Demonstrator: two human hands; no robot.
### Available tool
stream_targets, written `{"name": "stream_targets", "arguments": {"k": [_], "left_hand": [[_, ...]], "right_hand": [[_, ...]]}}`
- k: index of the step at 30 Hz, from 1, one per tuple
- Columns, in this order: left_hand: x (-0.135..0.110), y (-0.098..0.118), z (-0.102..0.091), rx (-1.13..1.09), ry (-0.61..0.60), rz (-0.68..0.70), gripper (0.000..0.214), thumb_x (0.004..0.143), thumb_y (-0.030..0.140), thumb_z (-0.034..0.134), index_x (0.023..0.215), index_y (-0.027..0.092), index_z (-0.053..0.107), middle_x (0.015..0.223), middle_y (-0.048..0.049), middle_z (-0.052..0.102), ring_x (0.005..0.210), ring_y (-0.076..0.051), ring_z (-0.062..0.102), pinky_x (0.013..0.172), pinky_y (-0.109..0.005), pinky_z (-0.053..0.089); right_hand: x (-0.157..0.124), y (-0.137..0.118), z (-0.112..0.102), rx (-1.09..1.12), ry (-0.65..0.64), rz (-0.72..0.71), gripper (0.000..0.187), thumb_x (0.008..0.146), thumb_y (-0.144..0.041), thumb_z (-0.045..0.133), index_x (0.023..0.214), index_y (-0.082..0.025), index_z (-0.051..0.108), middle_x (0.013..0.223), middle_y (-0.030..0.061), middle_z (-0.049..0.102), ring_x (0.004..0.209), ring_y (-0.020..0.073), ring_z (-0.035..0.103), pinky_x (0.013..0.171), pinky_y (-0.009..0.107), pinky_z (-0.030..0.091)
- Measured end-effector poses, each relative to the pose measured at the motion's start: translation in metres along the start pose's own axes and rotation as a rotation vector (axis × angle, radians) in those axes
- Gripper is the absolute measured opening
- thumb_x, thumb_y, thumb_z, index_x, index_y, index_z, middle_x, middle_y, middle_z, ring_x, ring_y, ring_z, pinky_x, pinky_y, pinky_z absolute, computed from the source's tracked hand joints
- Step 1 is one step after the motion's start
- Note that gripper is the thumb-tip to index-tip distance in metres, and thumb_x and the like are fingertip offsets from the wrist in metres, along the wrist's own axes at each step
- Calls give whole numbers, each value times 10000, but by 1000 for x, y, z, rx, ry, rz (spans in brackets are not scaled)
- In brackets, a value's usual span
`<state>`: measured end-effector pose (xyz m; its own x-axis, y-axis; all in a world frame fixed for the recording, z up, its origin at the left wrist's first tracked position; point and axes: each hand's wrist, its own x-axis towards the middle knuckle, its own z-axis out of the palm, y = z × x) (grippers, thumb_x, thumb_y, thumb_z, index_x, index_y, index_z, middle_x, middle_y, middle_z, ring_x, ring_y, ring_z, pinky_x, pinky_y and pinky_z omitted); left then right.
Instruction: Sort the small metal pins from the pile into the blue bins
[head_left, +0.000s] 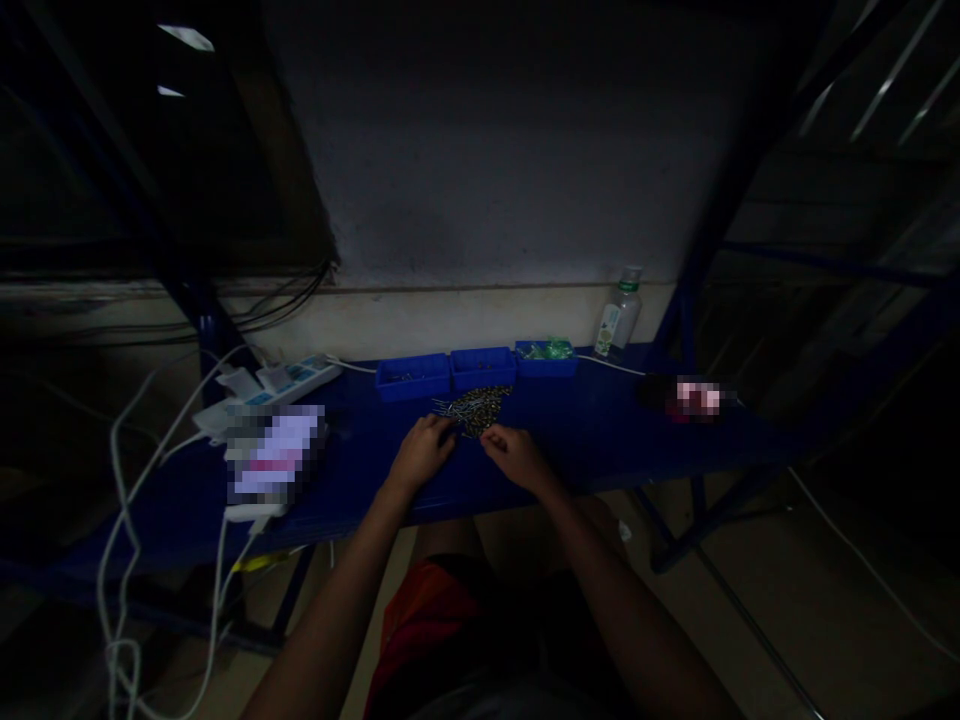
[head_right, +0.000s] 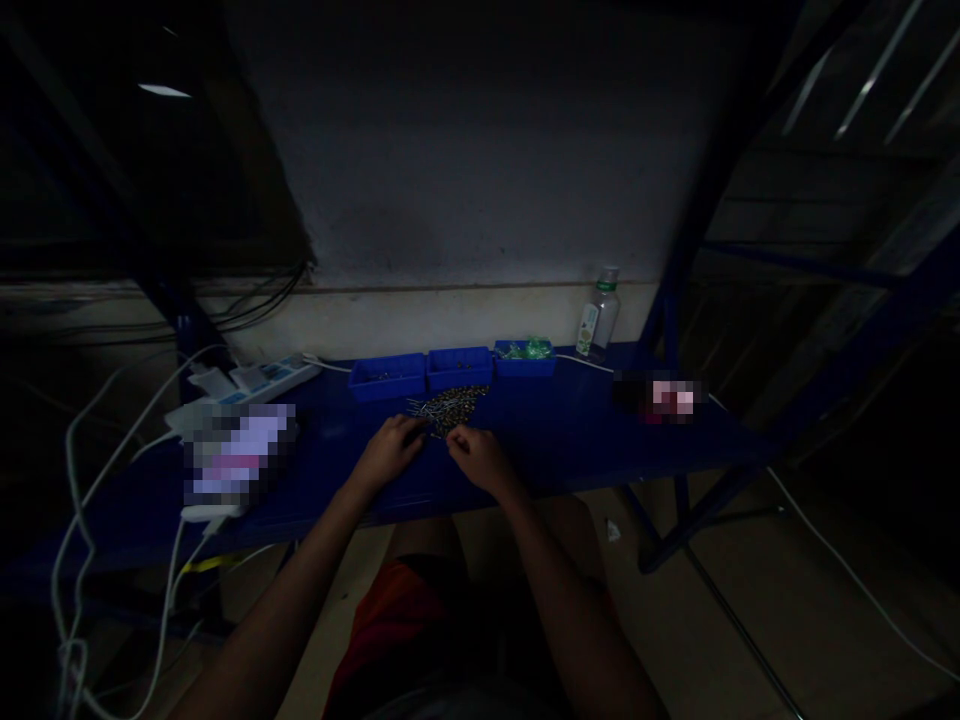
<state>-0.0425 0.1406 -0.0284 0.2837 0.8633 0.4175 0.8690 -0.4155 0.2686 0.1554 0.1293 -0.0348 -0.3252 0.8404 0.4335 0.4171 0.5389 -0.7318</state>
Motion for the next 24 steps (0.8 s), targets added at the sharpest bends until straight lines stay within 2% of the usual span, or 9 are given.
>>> {"name": "stream_targets", "arguments": {"k": [9, 16, 21, 24], "left_hand": [[2, -3, 1, 39, -28, -11, 233, 832, 239, 450, 999, 175, 599, 938, -82, 574, 887, -214, 518, 799, -319, 403], [1, -2, 0, 46, -23, -11, 179, 845, 247, 427, 852, 169, 588, 837, -73, 568, 812, -203, 517, 727, -299, 400], [2, -3, 1, 40, 14, -34, 169, 831, 247, 455, 905, 169, 585, 862, -75, 572, 826, -207, 517, 735, -301, 396], [3, -5, 3, 41, 10, -31, 171, 835, 244, 447, 829, 164, 598, 820, -75, 580, 798, -201, 523, 736, -301, 396]], "right_hand": [[-1, -2, -1, -9, -6, 6, 146, 826, -243, 460, 818, -196, 598, 697, -4, 635, 635, 116, 578, 599, 194, 404], [0, 0, 0, -25, -2, -2, 151, 827, -248, 458, 818, -195, 599, 714, 1, 638, 645, 116, 578, 611, 193, 405], [0, 3, 2, -25, 7, -21, 151, 828, -245, 452, 813, -196, 594, 702, -3, 632, 637, 115, 574, 603, 192, 399], [0, 3, 2, -36, 6, -19, 147, 824, -238, 454, 813, -195, 595, 701, -5, 631, 632, 112, 570, 603, 191, 398]]}}
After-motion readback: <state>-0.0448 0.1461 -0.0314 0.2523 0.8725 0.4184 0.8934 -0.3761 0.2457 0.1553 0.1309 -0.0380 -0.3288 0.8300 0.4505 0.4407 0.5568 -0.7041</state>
